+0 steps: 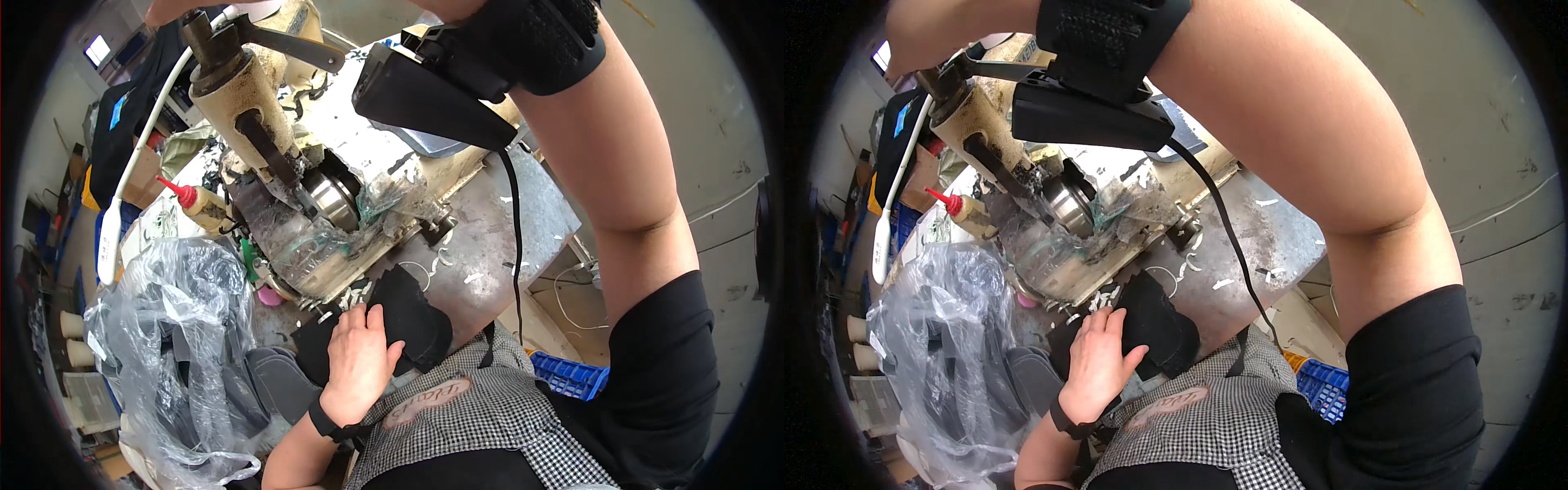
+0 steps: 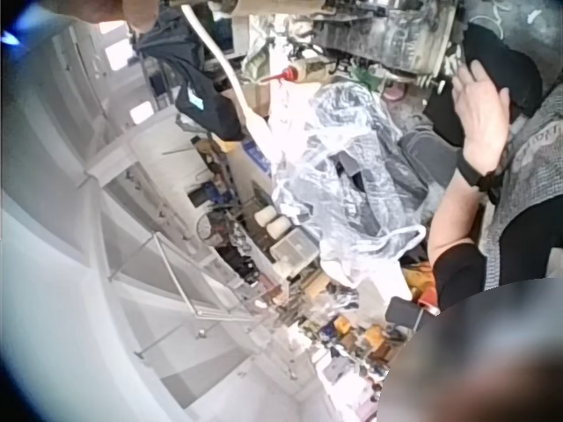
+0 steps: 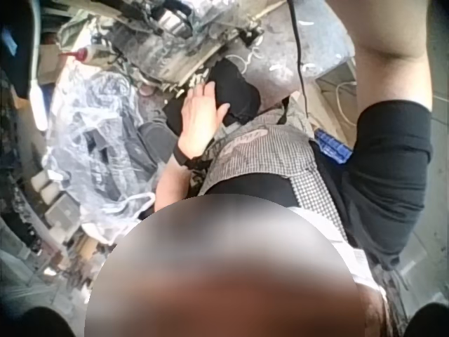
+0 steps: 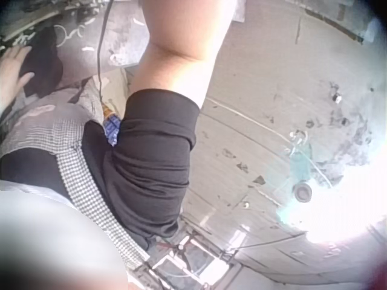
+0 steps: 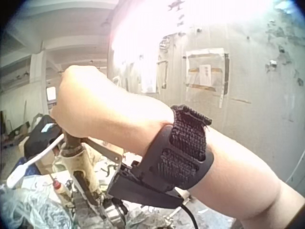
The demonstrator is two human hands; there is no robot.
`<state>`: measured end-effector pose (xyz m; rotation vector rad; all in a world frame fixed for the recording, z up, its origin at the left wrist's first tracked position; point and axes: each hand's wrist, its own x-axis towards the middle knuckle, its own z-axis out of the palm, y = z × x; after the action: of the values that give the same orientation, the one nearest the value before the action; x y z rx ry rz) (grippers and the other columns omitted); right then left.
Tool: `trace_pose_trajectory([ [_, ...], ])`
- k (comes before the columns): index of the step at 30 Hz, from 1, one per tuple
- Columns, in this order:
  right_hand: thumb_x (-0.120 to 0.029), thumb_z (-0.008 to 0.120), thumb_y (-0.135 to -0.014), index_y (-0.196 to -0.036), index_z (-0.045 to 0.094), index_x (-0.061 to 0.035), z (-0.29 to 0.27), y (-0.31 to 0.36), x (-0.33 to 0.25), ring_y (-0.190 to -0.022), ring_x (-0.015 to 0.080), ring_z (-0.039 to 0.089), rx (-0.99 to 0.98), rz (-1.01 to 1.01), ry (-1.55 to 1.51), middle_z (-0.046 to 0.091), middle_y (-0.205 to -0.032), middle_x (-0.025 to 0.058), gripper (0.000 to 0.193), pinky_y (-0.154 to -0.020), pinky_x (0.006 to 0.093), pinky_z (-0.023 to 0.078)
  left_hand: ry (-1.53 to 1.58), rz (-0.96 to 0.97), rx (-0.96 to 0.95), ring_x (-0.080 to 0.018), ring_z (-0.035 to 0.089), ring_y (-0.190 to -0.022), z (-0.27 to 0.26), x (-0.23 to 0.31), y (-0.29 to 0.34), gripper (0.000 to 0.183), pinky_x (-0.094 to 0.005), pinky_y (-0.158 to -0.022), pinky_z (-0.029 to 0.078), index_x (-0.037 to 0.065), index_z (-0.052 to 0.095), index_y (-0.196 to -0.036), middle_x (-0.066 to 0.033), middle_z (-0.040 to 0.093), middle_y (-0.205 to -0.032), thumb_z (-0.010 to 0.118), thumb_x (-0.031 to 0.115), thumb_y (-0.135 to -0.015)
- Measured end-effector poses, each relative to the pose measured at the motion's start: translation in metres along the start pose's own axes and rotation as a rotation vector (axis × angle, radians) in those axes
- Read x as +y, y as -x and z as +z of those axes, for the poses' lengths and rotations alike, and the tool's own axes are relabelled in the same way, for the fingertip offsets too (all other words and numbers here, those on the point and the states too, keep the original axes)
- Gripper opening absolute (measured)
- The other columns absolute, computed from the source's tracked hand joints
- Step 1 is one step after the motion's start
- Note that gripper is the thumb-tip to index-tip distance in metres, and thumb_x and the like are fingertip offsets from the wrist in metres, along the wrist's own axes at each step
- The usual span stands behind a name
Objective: Skiving the edges of shoe components using an industrial machine.
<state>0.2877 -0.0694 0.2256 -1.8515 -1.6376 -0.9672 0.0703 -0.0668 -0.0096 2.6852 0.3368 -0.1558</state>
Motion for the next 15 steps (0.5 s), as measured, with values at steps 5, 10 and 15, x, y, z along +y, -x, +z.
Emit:
trace_pose_trajectory([
  [5,-0.016,0.063,-0.085,-0.079,0.067,-0.0032,0.010,-0.012,0.016,-0.063,0.0221,0.063,0.071,-0.706,0.760,0.060,-0.064,0.0086,0.015,-0.061,0.0307,0.050,0.006,-0.006,0.017,-0.0360,0.054,-0.109,0.002,-0.003,0.001,0.061,-0.0423,-0.095,0.046,-0.003,0.052,-0.121,-0.0202,0.056,-0.120,0.078,0.022,-0.071],
  [10,-0.020,0.065,-0.085,-0.077,0.067,0.0004,-0.014,0.000,0.005,-0.061,0.0233,0.063,-0.206,-0.388,0.437,0.059,-0.062,0.0112,0.022,-0.059,0.0316,0.050,0.026,0.005,-0.003,-0.0365,0.055,-0.108,-0.003,0.000,-0.003,0.062,-0.0425,-0.094,0.046,-0.003,0.051,-0.121,-0.0205,0.056,-0.116,0.079,0.021,-0.070],
  [15,-0.025,0.066,-0.083,-0.076,0.064,0.0065,-0.008,0.045,0.013,-0.055,0.0296,0.060,-0.007,0.157,-0.499,0.061,-0.062,0.0191,0.032,-0.056,0.0375,0.049,0.056,0.023,0.078,-0.0363,0.054,-0.104,-0.003,0.008,-0.013,0.062,-0.0419,-0.091,0.046,-0.004,0.048,-0.119,-0.0196,0.053,-0.111,0.079,0.016,-0.070],
])
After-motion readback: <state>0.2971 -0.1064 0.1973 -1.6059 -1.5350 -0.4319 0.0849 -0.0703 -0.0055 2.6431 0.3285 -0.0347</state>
